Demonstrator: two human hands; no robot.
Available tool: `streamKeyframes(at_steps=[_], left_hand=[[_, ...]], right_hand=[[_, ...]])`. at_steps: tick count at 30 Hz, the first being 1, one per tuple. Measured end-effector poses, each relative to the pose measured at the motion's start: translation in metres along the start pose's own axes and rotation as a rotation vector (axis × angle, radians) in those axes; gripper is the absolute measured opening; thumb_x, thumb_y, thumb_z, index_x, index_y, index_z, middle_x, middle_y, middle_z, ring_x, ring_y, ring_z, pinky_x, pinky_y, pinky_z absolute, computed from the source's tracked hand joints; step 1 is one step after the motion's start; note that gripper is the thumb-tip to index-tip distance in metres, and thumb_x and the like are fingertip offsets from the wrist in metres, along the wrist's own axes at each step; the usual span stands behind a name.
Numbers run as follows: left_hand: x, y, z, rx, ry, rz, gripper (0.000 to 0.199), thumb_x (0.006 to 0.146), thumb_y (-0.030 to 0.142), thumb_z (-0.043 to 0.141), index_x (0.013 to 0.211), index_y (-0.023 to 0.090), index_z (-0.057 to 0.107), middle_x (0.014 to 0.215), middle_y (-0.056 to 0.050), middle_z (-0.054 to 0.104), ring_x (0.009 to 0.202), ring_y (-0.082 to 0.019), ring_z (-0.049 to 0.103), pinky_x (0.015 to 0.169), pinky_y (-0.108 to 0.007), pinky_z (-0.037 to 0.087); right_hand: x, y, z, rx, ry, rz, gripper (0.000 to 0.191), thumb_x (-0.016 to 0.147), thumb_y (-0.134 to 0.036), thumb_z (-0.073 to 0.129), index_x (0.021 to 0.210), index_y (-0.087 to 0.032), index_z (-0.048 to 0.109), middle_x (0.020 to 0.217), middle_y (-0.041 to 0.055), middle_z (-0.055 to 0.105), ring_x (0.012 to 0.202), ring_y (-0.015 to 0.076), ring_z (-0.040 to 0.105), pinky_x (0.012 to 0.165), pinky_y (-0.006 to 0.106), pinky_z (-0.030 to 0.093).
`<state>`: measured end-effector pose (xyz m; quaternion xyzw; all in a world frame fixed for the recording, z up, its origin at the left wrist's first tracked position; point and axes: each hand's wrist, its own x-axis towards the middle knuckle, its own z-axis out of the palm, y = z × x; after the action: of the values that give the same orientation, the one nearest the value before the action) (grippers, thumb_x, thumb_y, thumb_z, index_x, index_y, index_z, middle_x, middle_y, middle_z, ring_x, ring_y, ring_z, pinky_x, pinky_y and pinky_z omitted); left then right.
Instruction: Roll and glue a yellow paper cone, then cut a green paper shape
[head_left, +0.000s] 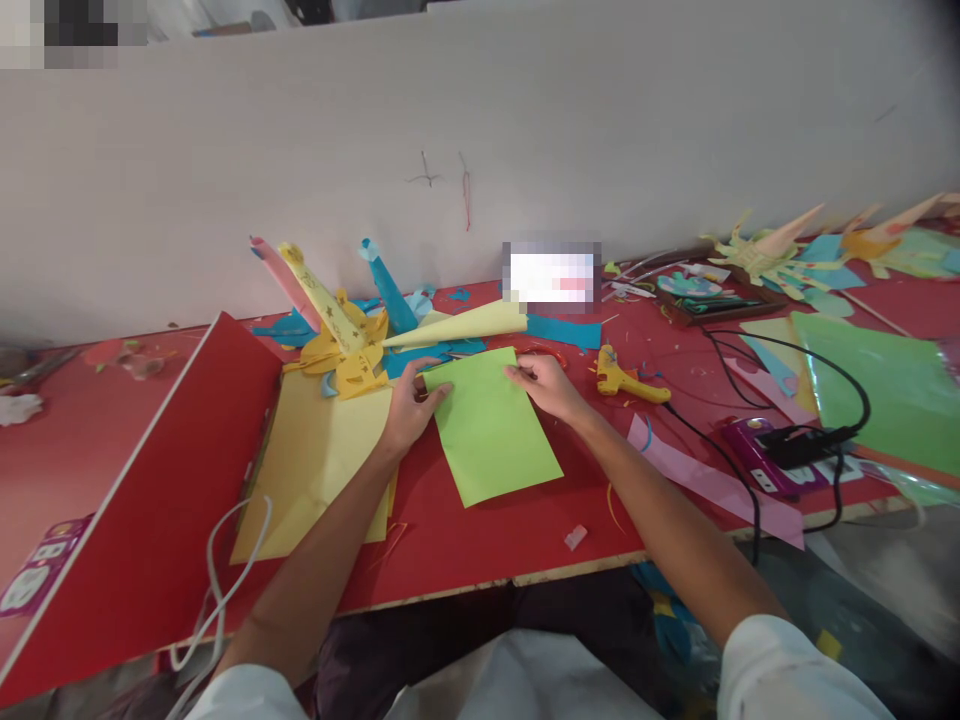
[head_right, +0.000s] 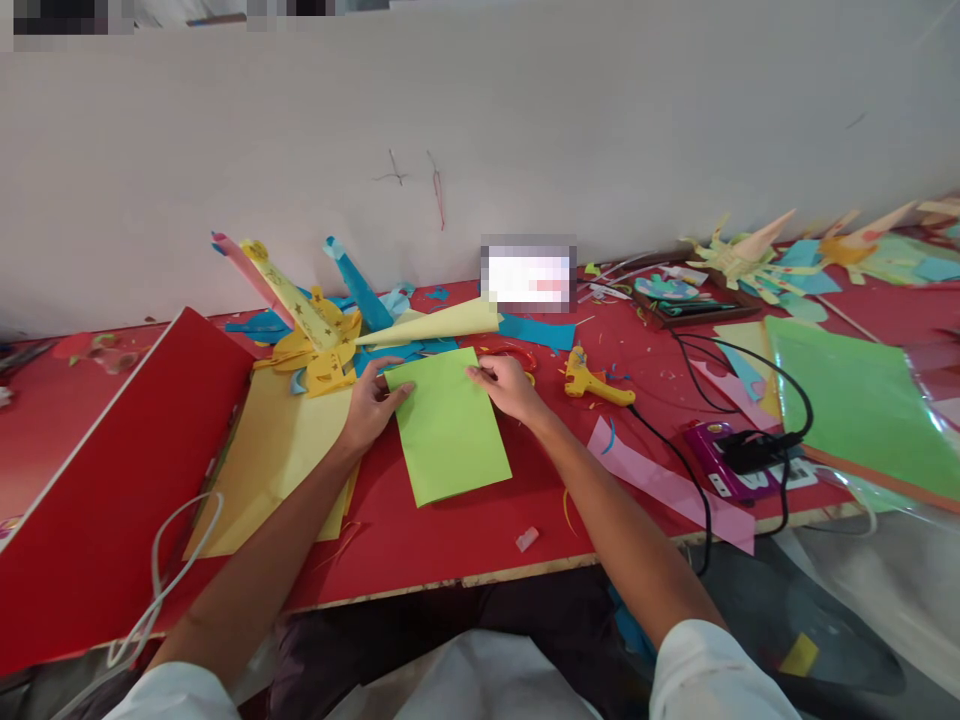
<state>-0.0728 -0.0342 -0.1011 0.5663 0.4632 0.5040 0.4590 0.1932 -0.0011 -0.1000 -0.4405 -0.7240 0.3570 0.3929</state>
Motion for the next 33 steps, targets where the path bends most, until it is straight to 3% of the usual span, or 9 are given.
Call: streamKeyframes(at_steps=[18, 26, 33], left_hand=[[0.001, -0.004, -0.003, 0.05, 0.011, 0.014, 0.059, 0.079, 0.06, 0.085, 0.118, 0.021, 0.062, 0.088, -0.003, 0.073, 0.074, -0.019, 0.07, 0.064, -0.028, 0.054], [0.004, -0.012, -0.009, 0.132, 0.116, 0.14, 0.048, 0.087, 0.065, 0.077, 0.104, 0.022, 0.063, 0.077, 0.003, 0.05, 0.066, -0.013, 0.051, 0.057, -0.023, 0.042], [0.006, -0.01, -0.008, 0.163, 0.156, 0.19, 0.047, 0.088, 0.066, 0.075, 0.092, 0.021, 0.061, 0.081, 0.0, 0.06, 0.07, -0.014, 0.057, 0.063, -0.026, 0.047]], right_hand=[[0.0, 0.002, 0.0, 0.014, -0.011, 0.007, 0.071, 0.091, -0.09, 0.045, 0.066, -0.026, 0.028, 0.065, -0.0045, 0.025, 0.061, 0.0133, 0.027, 0.059, 0.032, 0.021], [0.001, 0.004, -0.001, -0.037, 0.018, -0.006, 0.069, 0.094, -0.086, 0.044, 0.066, -0.025, 0.027, 0.065, -0.0034, 0.027, 0.061, 0.0143, 0.03, 0.06, 0.033, 0.022], [0.002, 0.004, -0.002, -0.051, 0.033, -0.024, 0.069, 0.095, -0.086, 0.043, 0.065, -0.025, 0.027, 0.063, -0.0031, 0.028, 0.061, 0.0147, 0.03, 0.061, 0.034, 0.022]])
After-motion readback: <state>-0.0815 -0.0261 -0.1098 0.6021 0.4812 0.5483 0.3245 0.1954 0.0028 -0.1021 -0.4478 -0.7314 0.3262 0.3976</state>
